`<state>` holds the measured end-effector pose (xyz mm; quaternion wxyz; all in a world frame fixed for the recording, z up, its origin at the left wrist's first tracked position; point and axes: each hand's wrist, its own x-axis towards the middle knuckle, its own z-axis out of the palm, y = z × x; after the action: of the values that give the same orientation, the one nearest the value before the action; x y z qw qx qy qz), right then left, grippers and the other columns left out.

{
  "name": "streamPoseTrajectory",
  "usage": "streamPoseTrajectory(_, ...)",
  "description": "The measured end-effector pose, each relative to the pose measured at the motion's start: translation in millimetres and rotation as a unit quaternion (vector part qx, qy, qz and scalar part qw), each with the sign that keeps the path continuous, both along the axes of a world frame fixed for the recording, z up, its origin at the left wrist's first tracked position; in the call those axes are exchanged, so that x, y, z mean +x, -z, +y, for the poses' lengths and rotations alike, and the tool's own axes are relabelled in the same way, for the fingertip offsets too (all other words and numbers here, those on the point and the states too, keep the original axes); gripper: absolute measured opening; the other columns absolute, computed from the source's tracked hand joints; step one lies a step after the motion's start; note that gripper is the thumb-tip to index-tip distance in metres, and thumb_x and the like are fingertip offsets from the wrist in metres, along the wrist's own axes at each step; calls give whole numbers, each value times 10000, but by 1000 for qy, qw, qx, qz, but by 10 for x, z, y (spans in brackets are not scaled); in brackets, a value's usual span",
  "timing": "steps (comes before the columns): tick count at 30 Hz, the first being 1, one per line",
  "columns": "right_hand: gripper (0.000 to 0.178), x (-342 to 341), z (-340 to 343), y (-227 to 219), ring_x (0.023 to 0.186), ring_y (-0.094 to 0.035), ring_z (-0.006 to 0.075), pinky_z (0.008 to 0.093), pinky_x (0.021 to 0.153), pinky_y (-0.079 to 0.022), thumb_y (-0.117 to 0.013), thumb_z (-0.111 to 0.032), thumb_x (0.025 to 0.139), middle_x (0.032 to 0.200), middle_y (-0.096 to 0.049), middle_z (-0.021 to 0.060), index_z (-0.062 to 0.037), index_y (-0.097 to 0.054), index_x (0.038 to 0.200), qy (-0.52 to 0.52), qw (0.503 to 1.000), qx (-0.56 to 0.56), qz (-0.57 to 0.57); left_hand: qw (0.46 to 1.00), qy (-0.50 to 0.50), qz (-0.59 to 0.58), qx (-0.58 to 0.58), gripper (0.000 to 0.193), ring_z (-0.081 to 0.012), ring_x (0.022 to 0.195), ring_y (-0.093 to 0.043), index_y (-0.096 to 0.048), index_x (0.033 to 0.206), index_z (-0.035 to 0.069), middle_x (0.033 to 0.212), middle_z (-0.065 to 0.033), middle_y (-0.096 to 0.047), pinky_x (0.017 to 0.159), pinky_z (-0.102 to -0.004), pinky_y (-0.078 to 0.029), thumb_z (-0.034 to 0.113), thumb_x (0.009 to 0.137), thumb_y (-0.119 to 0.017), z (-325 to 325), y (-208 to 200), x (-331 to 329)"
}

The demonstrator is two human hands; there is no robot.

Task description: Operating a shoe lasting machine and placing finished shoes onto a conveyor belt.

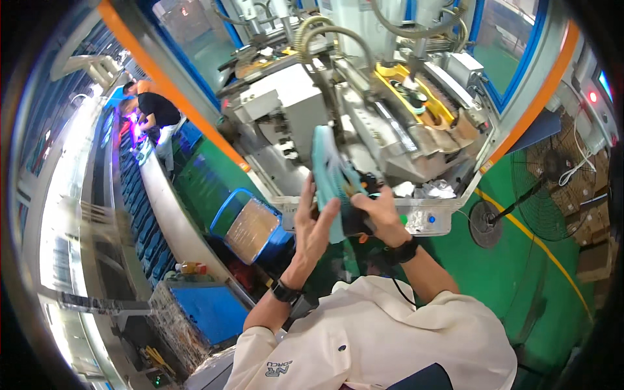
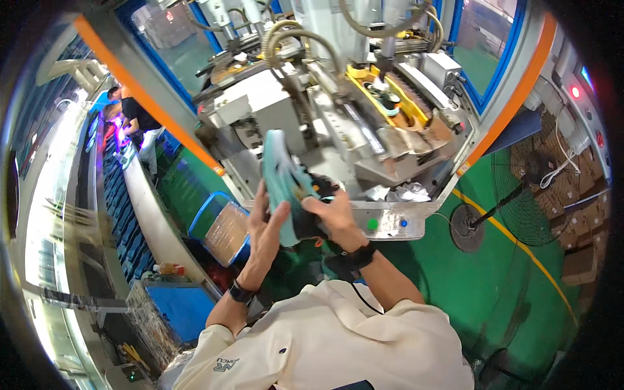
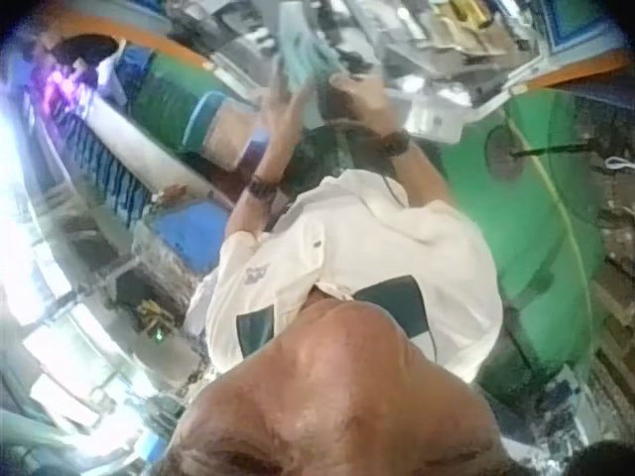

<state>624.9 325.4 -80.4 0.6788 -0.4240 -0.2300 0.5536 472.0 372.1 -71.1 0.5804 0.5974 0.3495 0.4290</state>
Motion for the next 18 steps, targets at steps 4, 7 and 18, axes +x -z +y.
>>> streamPoseTrajectory(4,484,1007,15,429,905,-608,135,279,835,-501,-732,-34,762,1065,-642,67,31,-576,1215,145,988,16,-59,989,128,74,-28,702,-200,1112,-574,-252,1503,-11,1337,-177,-522,930,-319,-473,301,971,-587,459,183,925)
streamPoseTrajectory(7,470,1605,-80,634,872,-607,154,289,826,-503,-716,-7,757,1033,-622,57,28,-568,1201,286,943,-161,-60,979,151,83,-112,745,-140,970,-582,-309,1461,-61,1093,-95,-613,761,-260,-506,370,944,-628,1064,466,1546)
streamPoseTrajectory(18,528,2158,-477,231,1002,-574,164,301,932,-448,-655,-58,772,1151,-592,77,42,-531,1275,446,861,-86,-227,928,-47,365,-61,1050,-409,1233,-517,-129,1486,-85,1383,-303,-463,1044,-414,-428,322,760,-769,3104,1652,3293)
